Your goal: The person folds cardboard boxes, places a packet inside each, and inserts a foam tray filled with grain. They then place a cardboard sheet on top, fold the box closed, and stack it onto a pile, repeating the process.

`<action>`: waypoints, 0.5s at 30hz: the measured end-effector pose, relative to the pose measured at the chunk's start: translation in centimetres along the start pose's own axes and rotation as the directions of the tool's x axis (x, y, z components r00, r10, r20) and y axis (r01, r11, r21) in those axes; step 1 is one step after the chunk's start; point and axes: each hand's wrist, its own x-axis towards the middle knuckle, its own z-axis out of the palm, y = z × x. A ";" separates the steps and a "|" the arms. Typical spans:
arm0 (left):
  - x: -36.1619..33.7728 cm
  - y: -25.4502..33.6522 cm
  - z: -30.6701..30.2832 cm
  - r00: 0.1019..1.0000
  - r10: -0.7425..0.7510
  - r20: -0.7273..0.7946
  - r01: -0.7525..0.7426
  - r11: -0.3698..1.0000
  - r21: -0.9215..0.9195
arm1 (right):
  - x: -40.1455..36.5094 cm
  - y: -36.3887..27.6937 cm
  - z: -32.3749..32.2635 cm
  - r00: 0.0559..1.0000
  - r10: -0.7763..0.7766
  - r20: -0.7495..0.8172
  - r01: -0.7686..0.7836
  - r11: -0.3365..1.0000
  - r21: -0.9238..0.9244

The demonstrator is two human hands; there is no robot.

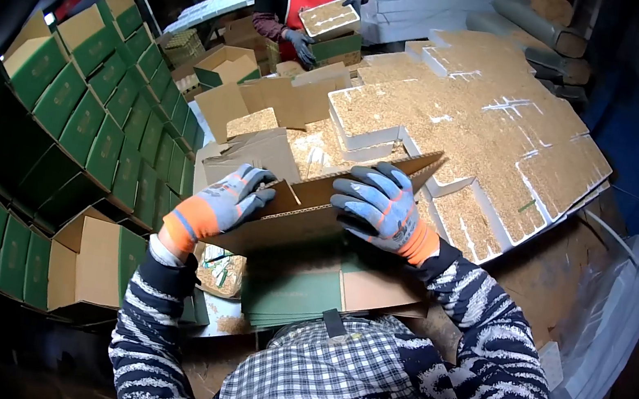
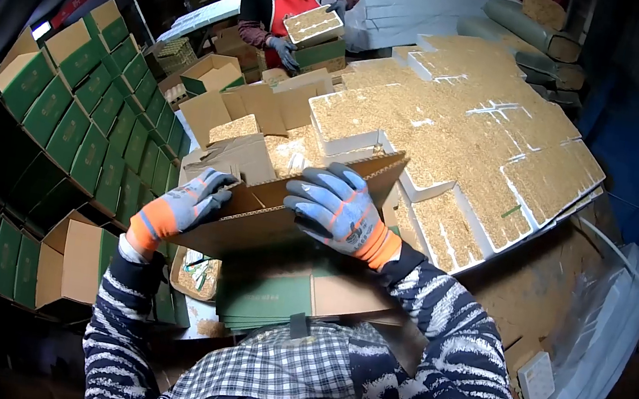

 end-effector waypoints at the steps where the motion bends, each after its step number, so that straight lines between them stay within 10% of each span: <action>1: -0.3 -0.4 -0.6 0.998 -0.057 0.015 0.054 0.988 0.145 | 0.2 0.8 0.0 0.999 -0.041 0.002 0.041 0.994 0.097; 5: 0.3 -4.9 -3.3 0.973 -0.186 0.137 0.162 0.972 0.171 | 3.1 -0.2 -3.3 0.999 0.033 0.003 -0.027 0.784 0.621; 8: 2.0 -7.8 1.7 0.765 -0.178 -0.619 -0.016 0.955 -0.295 | 3.9 -1.6 -2.1 0.945 0.109 0.309 -0.326 0.420 0.847; 9: 2.1 -6.0 3.5 0.749 -0.162 -0.642 -0.111 0.925 -0.363 | 2.9 -2.3 0.8 0.968 0.015 0.251 -0.226 0.488 0.843; 10: 1.9 -4.2 5.0 0.729 -0.152 -0.667 -0.206 0.881 -0.426 | 3.7 -3.0 -0.3 0.806 -0.070 0.588 -0.335 0.765 0.551; 12: 1.7 -1.3 5.7 0.907 0.104 -0.407 -0.133 0.990 -0.042 | 2.7 -2.9 3.7 0.972 -0.218 0.084 0.148 0.851 0.503; 15: 0.5 -2.8 7.1 0.986 0.162 -0.035 -0.157 0.981 0.114 | 4.3 -2.5 0.0 0.928 0.165 0.335 -0.275 0.909 0.313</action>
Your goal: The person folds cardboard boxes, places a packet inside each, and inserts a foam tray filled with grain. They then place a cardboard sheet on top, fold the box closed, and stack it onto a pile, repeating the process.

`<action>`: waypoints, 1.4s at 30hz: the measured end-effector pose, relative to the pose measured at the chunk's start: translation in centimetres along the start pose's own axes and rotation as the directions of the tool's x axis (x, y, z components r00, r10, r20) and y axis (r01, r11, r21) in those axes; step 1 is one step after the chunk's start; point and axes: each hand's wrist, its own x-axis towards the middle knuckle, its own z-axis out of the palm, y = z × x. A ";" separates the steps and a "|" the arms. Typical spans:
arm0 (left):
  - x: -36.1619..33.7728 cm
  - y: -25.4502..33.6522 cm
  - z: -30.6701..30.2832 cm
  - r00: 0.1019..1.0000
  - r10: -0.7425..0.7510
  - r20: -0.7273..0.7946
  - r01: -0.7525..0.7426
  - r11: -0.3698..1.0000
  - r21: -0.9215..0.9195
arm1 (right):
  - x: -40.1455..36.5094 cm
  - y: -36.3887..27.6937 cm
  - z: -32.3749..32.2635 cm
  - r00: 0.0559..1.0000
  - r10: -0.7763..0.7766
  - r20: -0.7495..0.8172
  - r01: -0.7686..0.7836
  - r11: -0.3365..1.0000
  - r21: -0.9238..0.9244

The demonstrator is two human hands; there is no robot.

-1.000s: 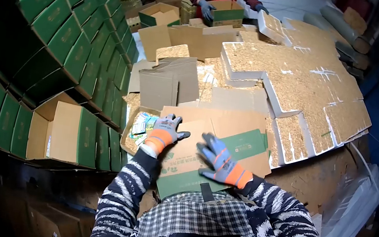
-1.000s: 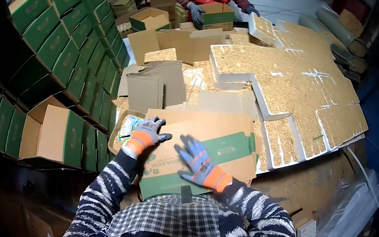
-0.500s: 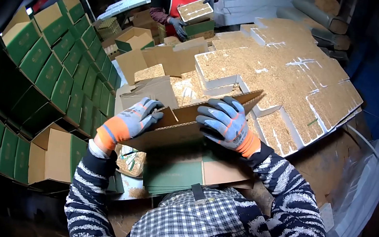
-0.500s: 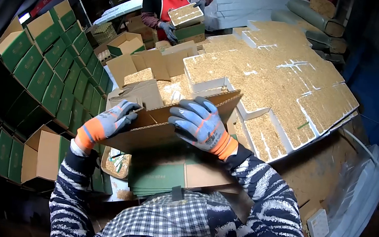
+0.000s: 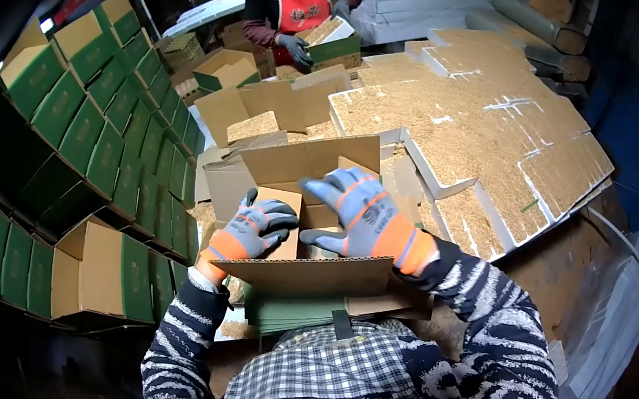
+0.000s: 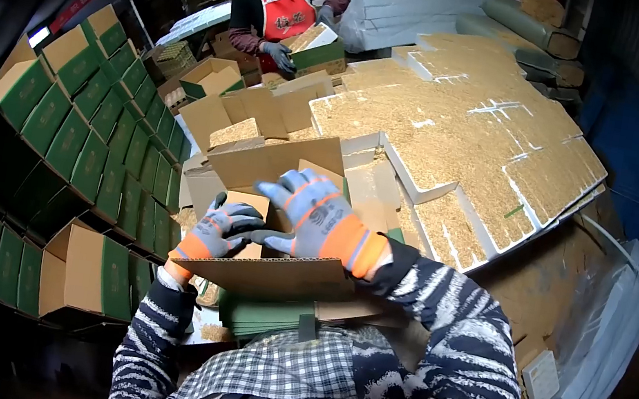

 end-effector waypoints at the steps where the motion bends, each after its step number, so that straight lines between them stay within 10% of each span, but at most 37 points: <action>1: -0.3 -0.8 1.2 0.999 0.014 -0.033 -0.013 0.999 0.032 | 0.5 -1.1 -0.6 0.994 0.108 -0.026 -0.105 0.991 0.088; 2: -0.6 -1.5 2.3 0.999 -0.012 -0.046 0.013 0.999 0.035 | 0.2 -2.6 -1.9 0.916 0.128 0.380 -0.216 0.956 0.199; 4: -0.3 0.1 1.9 0.992 -0.068 -0.104 0.065 0.997 -0.036 | -0.3 -3.8 -0.5 0.767 -0.022 0.641 -0.066 0.991 0.113; 6: -0.9 -2.1 2.1 0.968 -0.242 -0.070 0.151 0.780 -0.608 | 2.9 -2.5 -1.3 0.557 0.097 0.825 -0.189 0.982 0.012; 7: -1.4 -2.9 1.9 0.925 -0.379 0.033 0.192 0.390 -0.900 | 3.1 0.4 -0.4 0.695 0.045 0.718 -0.187 0.975 0.120; 8: -2.1 -4.2 1.4 0.880 -0.469 -0.076 0.134 0.398 -0.907 | 3.0 3.6 1.1 0.745 -0.007 0.667 -0.073 0.993 0.093; 9: -3.2 -5.3 3.1 0.787 -0.499 -0.363 -0.057 0.528 -0.847 | 2.6 5.5 2.0 0.786 -0.064 0.615 0.034 0.998 0.059; 11: -6.3 -6.1 4.0 0.654 -0.597 -0.465 0.015 0.625 -0.781 | 2.1 5.3 0.7 0.816 -0.048 0.576 0.012 0.998 0.065; 13: -8.8 -6.3 4.5 0.531 -0.693 -0.489 0.132 0.637 -0.760 | 1.8 4.5 0.1 0.952 0.009 0.306 -0.068 0.981 0.181; 14: -9.6 -5.5 4.0 0.475 -0.812 -0.339 0.046 0.407 -0.912 | 1.5 4.7 0.7 0.988 0.086 0.126 -0.122 0.943 0.308; 16: -9.3 -1.9 -0.5 0.633 -0.730 -0.255 0.049 0.367 -0.929 | 0.6 4.0 3.6 0.891 0.403 -0.208 -0.198 0.758 0.621; 17: -9.0 -0.5 -3.1 0.693 -0.700 -0.172 0.150 0.374 -0.915 | 0.2 2.5 4.5 0.815 0.565 -0.130 -0.243 0.536 0.809; 19: -7.0 1.5 -6.3 0.761 -0.557 -0.331 0.187 0.678 -0.711 | -2.9 3.5 11.8 0.879 0.475 -0.038 -0.268 0.560 0.784; 20: -5.9 2.2 -7.9 0.804 -0.557 -0.207 0.222 0.605 -0.764 | -5.4 4.7 16.3 0.928 0.371 0.042 -0.276 0.604 0.748; 22: -5.0 -0.5 -5.3 0.873 -0.481 -0.083 0.369 0.762 -0.532 | -8.8 4.1 17.6 0.859 0.218 0.463 -0.502 0.180 0.846; 23: -4.8 -1.0 -3.3 0.894 -0.446 -0.043 0.405 0.846 -0.348 | -8.7 3.2 15.3 0.731 0.111 0.674 -0.593 -0.387 0.706; 25: -3.7 1.2 -1.4 0.875 -0.331 0.353 0.430 0.866 -0.254 | -10.0 8.5 14.9 0.583 -0.125 0.803 -0.794 -0.295 0.531; 27: -3.2 4.4 -1.6 0.808 -0.307 0.503 0.403 0.911 -0.092 | -8.3 13.2 11.3 0.297 -0.084 0.951 -0.943 0.130 0.306; 29: -4.1 4.0 -1.5 0.878 -0.172 0.446 0.329 0.895 -0.302 | -7.7 18.5 6.6 0.332 0.062 0.941 -0.923 0.227 0.311; 32: -5.3 0.1 -0.4 0.940 0.010 0.341 0.191 0.811 -0.553 | -6.4 27.2 8.2 0.609 0.493 0.622 -0.665 -0.110 0.739; 35: -4.5 0.1 -0.2 0.985 0.069 0.158 0.066 0.694 -0.717 | -2.5 36.4 14.0 0.392 0.835 0.387 -0.854 0.173 0.491; 36: -3.6 1.5 -0.6 0.991 -0.136 0.001 0.109 0.791 -0.602 | -1.2 40.9 17.5 0.336 0.881 0.333 -0.910 0.213 0.355; 41: -3.8 2.0 1.0 0.585 -0.568 -0.579 0.342 0.820 -0.459 | 6.7 47.9 27.8 -0.325 0.869 0.372 -0.792 -0.465 0.395; 42: -4.5 1.4 1.5 0.576 -0.590 -0.566 0.423 0.808 -0.410 | 6.6 46.9 27.6 -0.119 0.966 0.228 -0.949 -0.178 0.260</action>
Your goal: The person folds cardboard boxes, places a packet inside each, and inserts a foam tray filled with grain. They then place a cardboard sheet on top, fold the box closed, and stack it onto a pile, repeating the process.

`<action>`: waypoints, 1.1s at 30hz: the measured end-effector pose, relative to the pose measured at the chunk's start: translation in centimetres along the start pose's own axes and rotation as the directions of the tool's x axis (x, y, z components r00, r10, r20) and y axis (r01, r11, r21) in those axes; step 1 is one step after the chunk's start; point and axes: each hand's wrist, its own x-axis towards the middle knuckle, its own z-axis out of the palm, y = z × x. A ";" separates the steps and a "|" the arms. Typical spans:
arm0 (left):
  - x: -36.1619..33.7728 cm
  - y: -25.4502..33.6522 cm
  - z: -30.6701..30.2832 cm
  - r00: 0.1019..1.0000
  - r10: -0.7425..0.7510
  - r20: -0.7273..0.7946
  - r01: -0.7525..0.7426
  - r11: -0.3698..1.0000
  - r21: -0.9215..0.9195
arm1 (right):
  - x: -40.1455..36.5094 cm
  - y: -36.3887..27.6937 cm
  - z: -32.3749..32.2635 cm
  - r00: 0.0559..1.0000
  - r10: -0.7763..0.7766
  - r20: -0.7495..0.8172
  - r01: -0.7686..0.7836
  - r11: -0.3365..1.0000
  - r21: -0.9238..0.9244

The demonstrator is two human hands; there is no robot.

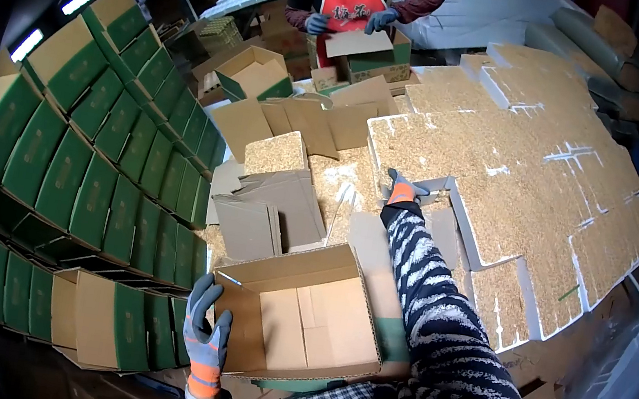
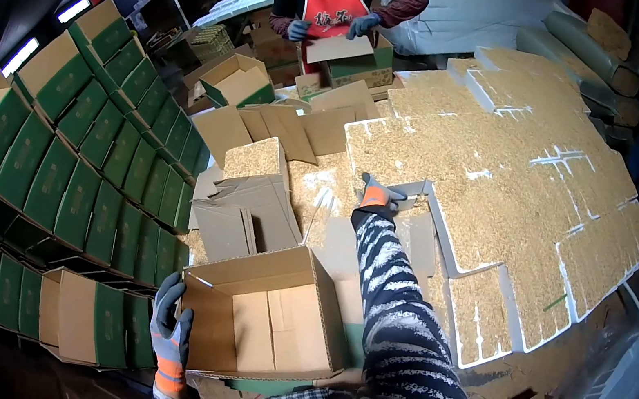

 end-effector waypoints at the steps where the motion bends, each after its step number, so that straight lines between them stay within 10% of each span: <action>1: -0.1 -0.5 0.3 1.000 -0.006 -0.003 0.006 1.000 0.003 | -1.5 0.9 -0.3 0.965 -0.262 -0.032 0.246 0.938 -0.245; 3: -0.8 -1.5 0.9 0.973 -0.227 -0.026 0.215 0.949 -0.231 | -3.3 2.7 -1.4 0.707 -0.701 0.097 0.570 0.484 -0.664; 4: -1.4 -2.6 0.6 0.971 -0.237 0.034 0.238 0.947 -0.218 | 5.8 6.2 2.7 0.544 -0.836 -0.077 0.621 0.462 -0.633; 17: 0.2 -4.9 0.9 0.944 -0.236 0.231 0.309 0.879 -0.362 | -18.9 9.4 -22.1 0.255 -0.964 0.071 0.961 0.260 0.091; 19: 0.7 -6.9 1.9 0.982 0.043 0.186 -0.003 0.977 -0.213 | -23.9 6.9 -26.1 0.024 -0.996 0.091 0.998 0.019 -0.052; 23: 2.2 -9.4 4.1 0.889 0.453 0.068 -0.456 0.890 0.032 | -32.1 3.0 -30.5 0.267 -0.916 0.299 0.807 0.382 0.451; 27: 2.5 -9.1 4.5 0.963 0.267 0.030 -0.265 0.962 -0.067 | -39.3 0.1 -30.6 0.097 -0.892 0.442 0.901 0.268 0.342; 30: 2.5 -6.3 4.3 0.982 -0.146 0.118 0.188 0.760 -0.622 | -41.4 -0.8 -29.8 -0.007 -0.782 0.624 0.997 0.040 0.060; 33: 2.5 -7.6 4.8 0.956 -0.222 0.190 0.291 0.656 -0.697 | -46.0 -1.3 -24.7 0.433 -0.641 0.634 0.820 0.572 0.018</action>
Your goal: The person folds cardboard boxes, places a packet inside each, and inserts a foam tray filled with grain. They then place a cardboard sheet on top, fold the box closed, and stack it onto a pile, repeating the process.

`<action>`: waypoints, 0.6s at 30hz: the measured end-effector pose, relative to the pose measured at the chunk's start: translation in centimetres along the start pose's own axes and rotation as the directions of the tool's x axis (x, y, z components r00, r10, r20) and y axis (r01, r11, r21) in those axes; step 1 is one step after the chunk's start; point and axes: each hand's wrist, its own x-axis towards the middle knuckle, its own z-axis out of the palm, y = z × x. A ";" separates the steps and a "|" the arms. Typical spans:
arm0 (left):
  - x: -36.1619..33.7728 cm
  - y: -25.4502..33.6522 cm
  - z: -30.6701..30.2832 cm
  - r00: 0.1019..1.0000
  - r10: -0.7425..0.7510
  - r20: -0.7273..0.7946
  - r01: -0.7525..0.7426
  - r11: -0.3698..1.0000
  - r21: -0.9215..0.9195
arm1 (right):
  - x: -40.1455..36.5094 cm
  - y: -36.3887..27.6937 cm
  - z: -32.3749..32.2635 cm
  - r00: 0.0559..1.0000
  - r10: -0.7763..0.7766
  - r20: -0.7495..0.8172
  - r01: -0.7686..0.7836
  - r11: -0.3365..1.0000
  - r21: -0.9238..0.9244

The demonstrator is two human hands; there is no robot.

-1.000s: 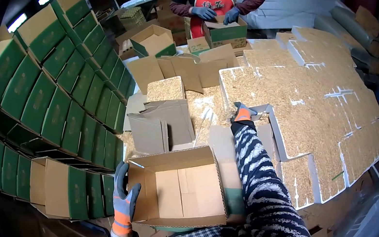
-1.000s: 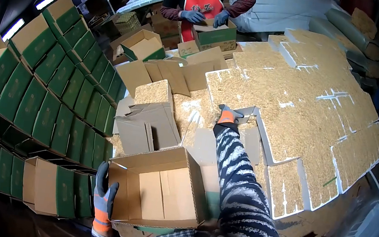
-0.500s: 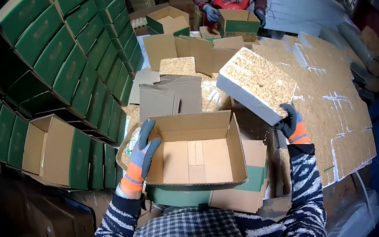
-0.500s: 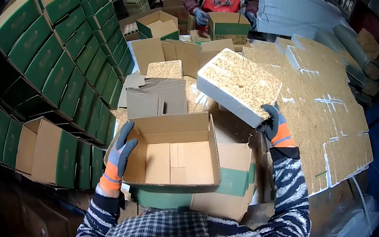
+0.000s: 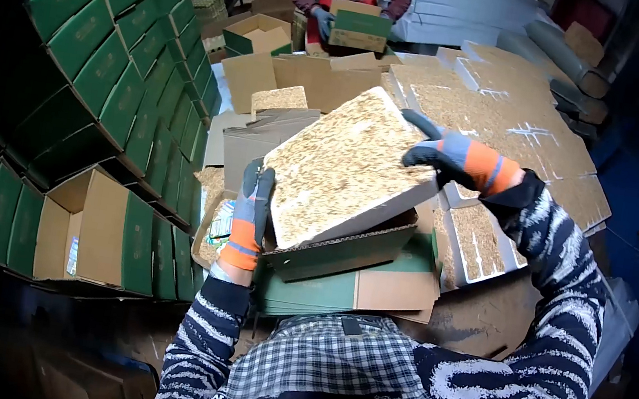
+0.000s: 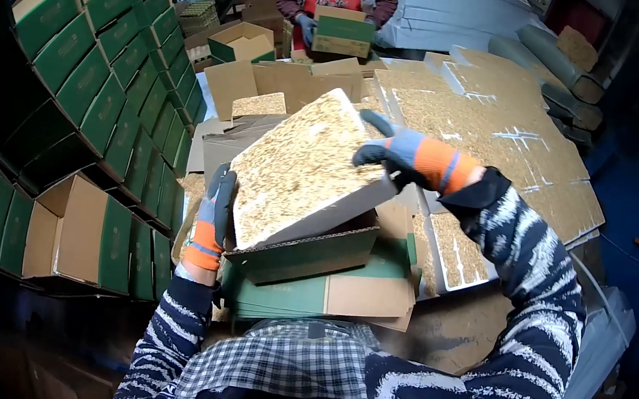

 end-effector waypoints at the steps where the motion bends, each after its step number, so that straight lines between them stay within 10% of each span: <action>1: 0.1 -1.2 -0.8 1.000 -0.011 -0.007 0.011 1.000 0.009 | 0.4 -1.5 1.8 0.988 0.155 -0.011 -0.154 0.986 0.062; 5: 0.1 -2.5 -3.3 1.000 -0.005 -0.030 0.008 0.997 0.076 | 5.3 3.0 6.1 0.993 0.112 0.036 -0.091 0.927 -0.364; 12: -1.9 1.4 -1.7 0.995 -0.084 -0.047 0.090 0.985 0.147 | 10.0 8.2 10.0 0.831 0.329 0.449 0.343 0.331 -0.879; 16: -2.0 1.5 -3.0 0.993 -0.076 -0.085 0.087 0.986 0.139 | 9.5 4.6 9.6 0.947 -0.177 0.270 0.320 0.419 -0.850; 18: -2.6 2.5 -3.1 0.993 -0.086 -0.077 0.098 0.980 0.171 | 9.0 5.0 5.1 0.905 -0.379 -0.191 0.239 0.827 -0.509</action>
